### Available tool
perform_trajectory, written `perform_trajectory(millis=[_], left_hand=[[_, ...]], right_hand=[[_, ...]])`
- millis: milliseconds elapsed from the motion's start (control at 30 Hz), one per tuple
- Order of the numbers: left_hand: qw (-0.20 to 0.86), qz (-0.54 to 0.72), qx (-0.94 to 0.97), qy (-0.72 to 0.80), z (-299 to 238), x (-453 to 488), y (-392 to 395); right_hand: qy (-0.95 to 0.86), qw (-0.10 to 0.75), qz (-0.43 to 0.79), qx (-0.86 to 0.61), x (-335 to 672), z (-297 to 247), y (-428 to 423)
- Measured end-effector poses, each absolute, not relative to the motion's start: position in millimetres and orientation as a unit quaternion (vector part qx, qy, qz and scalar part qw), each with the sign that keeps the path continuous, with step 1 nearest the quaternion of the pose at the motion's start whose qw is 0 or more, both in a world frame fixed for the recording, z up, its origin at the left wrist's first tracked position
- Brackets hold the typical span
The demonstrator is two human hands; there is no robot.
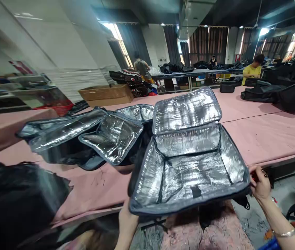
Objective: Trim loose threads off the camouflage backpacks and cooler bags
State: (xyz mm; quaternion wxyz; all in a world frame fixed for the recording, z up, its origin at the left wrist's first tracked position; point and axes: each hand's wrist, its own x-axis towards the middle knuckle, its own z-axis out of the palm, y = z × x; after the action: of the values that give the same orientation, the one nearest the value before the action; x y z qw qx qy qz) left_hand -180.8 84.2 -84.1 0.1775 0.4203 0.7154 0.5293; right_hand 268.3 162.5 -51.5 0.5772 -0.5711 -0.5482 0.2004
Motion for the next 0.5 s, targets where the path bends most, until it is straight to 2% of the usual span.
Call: perform_trajectory(millis=[67, 133, 233, 333, 500], left_hand=[[0.238, 0.468, 0.430, 0.734, -96.1, -183.1, 72.8], [0.245, 0.431, 0.417, 0.762, -97.1, -182.7, 59.5], [0.171, 0.453, 0.386, 0.785, -75.3, -174.3, 44.0], [0.130, 0.493, 0.394, 0.765, -41.1, -159.3, 36.8], [0.274, 0.391, 0.463, 0.747, -13.7, -142.0, 33.4]], right_hand=[[-0.517, 0.564, 0.287, -0.576, 262.4, -52.5, 162.6], [-0.470, 0.549, 0.367, -0.585, 257.4, -52.0, 161.4], [-0.430, 0.542, 0.416, -0.590, 253.9, -49.1, 158.1], [-0.448, 0.540, 0.407, -0.586, 253.2, -44.1, 151.9], [-0.527, 0.492, 0.394, -0.570, 262.7, -39.6, 136.0]])
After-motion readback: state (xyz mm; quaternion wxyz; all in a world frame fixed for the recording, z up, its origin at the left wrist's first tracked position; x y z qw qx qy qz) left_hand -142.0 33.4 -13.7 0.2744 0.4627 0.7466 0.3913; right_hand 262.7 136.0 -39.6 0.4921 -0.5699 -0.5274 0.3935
